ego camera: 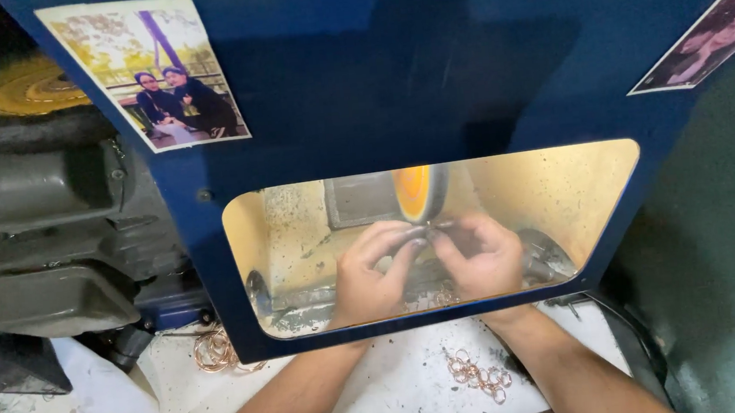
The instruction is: Polishing small jewelry components using a rotating polishing wheel inside a protective enclosure.
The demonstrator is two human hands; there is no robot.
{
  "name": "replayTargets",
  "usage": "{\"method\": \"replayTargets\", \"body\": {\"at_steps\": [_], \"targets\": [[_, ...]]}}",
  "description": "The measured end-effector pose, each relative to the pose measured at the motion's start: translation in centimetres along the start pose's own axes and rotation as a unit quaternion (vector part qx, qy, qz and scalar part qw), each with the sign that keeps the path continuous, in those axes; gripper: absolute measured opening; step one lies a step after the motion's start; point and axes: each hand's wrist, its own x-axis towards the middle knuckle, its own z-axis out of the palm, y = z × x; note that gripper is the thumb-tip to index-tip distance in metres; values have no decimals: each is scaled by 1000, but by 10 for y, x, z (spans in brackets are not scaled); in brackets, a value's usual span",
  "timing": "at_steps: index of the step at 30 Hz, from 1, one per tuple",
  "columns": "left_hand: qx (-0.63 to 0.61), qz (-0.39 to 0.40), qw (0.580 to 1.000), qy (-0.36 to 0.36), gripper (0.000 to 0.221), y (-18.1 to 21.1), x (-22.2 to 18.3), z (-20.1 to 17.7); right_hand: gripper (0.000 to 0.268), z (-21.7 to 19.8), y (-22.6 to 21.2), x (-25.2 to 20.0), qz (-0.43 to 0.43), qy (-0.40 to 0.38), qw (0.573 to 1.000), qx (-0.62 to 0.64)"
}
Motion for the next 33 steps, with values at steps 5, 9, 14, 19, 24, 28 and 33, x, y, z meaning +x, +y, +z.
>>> {"method": "replayTargets", "body": {"at_steps": [5,9,14,19,24,28,33], "targets": [[6,-13,1000,5,10,-1,2,0,23,5,8,-6,124,-21,989,76],[2,-1,1000,11,11,-9,2,-2,23,8,24,-9,112,-23,989,95],[15,50,999,6,16,15,0,-2,17,-5,-10,-3,-49,-18,995,90],[22,38,999,5,14,3,2,-1,17,0,24,-4,12,-20,998,57],[26,15,1000,6,14,6,2,-3,18,7,26,-8,47,-19,991,124],[1,75,997,5,14,17,4,-6,19,-15,-21,0,-105,-36,985,132],[-42,52,998,5,12,21,2,-6,21,-33,-37,9,-302,-160,940,-5]]}}
